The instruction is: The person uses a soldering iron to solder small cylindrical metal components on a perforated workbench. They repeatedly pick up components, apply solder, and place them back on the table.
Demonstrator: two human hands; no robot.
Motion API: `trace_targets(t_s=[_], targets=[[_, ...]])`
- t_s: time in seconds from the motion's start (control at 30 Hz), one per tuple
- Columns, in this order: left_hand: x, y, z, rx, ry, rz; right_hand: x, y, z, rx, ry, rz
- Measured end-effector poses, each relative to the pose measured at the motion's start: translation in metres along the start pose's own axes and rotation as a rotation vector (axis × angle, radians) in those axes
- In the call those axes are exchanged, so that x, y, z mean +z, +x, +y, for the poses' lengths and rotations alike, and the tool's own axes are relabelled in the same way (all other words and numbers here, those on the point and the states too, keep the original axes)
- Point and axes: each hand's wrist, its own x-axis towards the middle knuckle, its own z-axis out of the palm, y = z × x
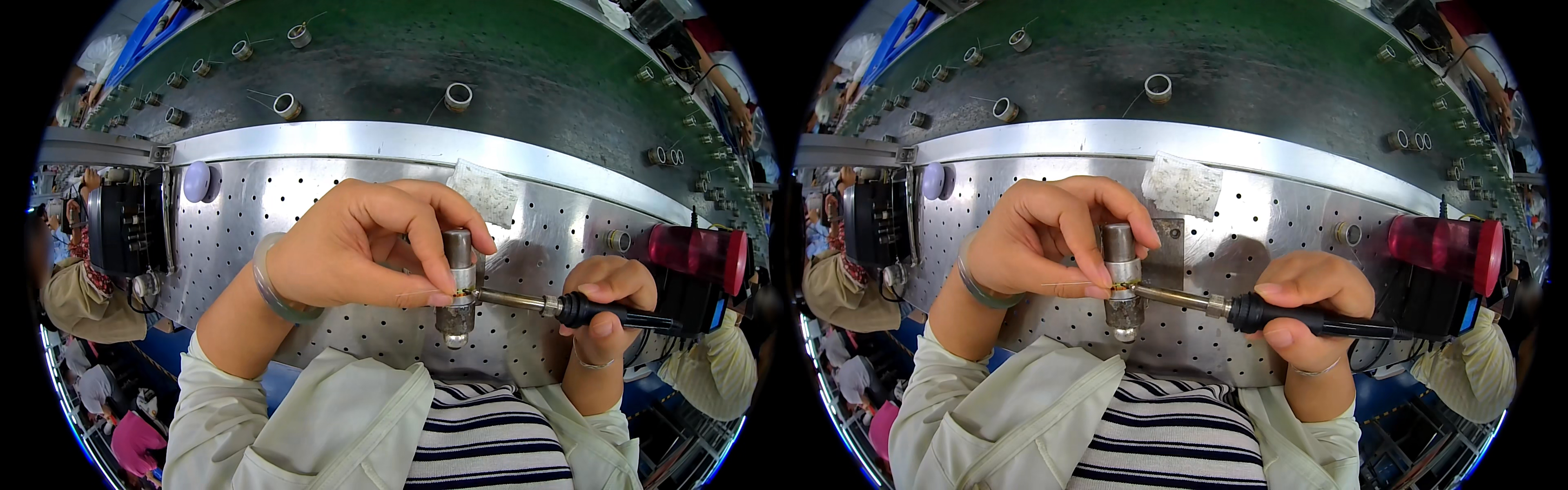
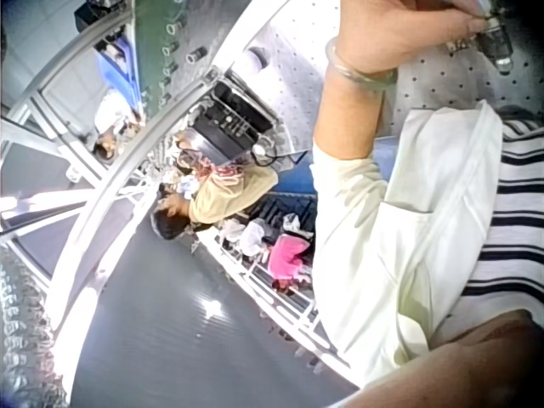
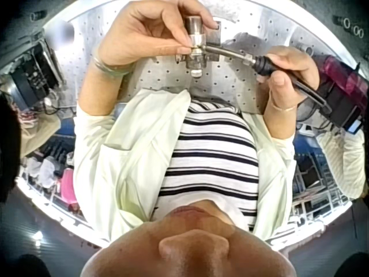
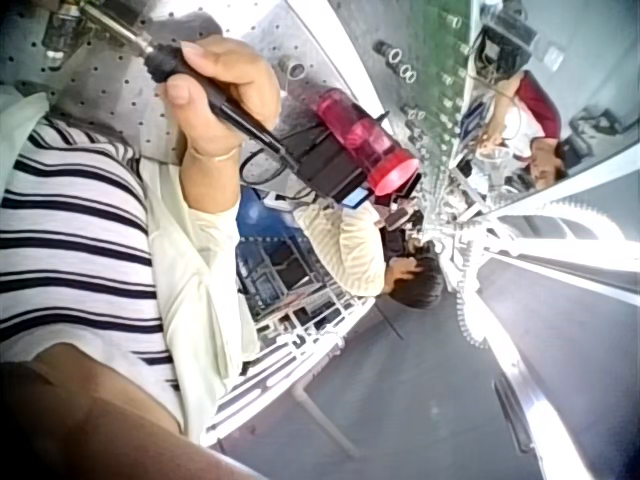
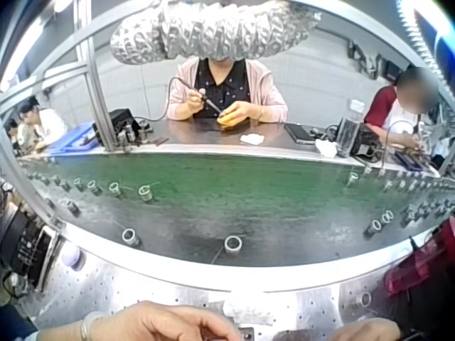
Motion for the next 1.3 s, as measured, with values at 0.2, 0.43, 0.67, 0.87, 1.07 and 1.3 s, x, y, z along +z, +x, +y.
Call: trace_targets(t_s=[0.2, 0.43, 0.67, 0.87, 1.07, 1.3], targets=[[-0.003, 0.002, -0.001, 0.031, 0.028, -0.051, -0.002, 0.000, 0.001, 0.009, 0.013, -0.013], [0.003, 0.006, 0.005, -0.171, -0.210, 0.005, -0.004, 0.001, 0.001, 0.001, -0.001, -0.035], [0.001, 0.005, 0.004, -0.204, -0.184, 0.011, -0.004, 0.002, 0.001, -0.031, -0.003, -0.050], [0.007, 0.005, 0.009, -0.200, -0.145, 0.018, -0.002, 0.002, -0.002, -0.036, -0.051, -0.031], [0.004, 0.007, 0.011, -0.265, -0.201, 0.009, -0.006, -0.003, -0.006, 0.049, -0.007, 0.103], [-0.008, 0.005, 0.001, -0.221, -0.304, -0.038, -0.004, -0.002, -0.005, 0.083, 0.058, 0.126]])
